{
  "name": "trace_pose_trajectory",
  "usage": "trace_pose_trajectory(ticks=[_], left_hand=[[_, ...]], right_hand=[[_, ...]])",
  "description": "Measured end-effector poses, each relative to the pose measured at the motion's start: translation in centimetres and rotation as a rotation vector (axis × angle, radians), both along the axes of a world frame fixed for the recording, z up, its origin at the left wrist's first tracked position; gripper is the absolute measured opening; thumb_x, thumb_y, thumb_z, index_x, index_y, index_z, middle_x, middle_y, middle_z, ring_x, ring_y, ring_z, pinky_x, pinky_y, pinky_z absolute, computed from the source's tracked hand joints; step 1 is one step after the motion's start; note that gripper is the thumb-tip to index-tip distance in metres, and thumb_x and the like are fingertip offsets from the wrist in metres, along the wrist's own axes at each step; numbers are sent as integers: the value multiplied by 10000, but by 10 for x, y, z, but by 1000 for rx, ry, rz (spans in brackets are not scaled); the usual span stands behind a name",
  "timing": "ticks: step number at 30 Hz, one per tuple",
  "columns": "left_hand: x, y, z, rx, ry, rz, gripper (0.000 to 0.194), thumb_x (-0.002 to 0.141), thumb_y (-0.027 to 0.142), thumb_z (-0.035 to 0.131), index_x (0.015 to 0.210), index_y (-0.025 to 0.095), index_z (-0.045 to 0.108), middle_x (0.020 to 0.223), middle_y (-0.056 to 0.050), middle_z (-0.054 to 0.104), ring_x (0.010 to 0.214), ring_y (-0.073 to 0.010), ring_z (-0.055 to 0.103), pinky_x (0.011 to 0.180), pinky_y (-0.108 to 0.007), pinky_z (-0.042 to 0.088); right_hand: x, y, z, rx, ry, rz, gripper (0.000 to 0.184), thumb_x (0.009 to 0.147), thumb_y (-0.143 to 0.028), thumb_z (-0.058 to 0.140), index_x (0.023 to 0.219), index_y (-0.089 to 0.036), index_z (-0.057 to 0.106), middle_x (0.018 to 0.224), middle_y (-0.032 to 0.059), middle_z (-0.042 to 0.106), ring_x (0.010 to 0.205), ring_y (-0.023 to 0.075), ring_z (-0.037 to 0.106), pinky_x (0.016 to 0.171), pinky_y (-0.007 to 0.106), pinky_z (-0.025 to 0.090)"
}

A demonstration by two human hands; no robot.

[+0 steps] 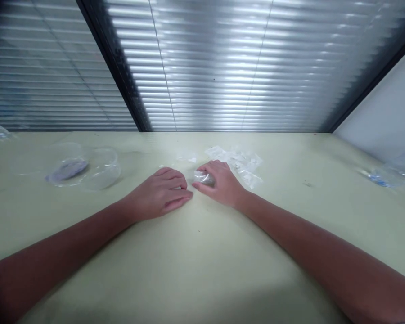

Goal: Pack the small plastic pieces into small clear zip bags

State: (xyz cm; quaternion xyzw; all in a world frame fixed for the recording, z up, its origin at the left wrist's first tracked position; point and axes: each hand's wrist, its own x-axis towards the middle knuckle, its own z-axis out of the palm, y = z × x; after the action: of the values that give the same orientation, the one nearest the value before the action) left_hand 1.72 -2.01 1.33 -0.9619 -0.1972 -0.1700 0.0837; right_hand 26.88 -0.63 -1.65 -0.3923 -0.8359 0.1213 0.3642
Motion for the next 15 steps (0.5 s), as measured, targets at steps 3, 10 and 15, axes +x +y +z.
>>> trace_pose_trajectory(ticks=[3,10,15], left_hand=[[10,-20,11,21,76,-82,204,1035,216,545,944,223,727,924,-36,695,995,-213,609,948,-381,423],[36,-68,30,-12,171,-155,190,988,152,600,824,203,682,830,-41,671,861,-214,602,866,-388,470],[40,-94,33,-75,98,-135,155,994,126,592,950,214,712,946,-48,739,936,-217,656,931,-364,500]], right_hand=[[0,1,0,9,-6,15,288,924,-442,725,1145,-277,642,1082,59,715,1062,282,642,996,490,454],[-1,3,1,-2,-5,33,307,926,-455,728,1141,-253,642,1062,59,712,1042,259,632,1013,464,437],[-2,3,3,-25,6,59,296,939,-471,719,1103,-235,652,1091,46,722,1054,236,629,1026,435,408]])
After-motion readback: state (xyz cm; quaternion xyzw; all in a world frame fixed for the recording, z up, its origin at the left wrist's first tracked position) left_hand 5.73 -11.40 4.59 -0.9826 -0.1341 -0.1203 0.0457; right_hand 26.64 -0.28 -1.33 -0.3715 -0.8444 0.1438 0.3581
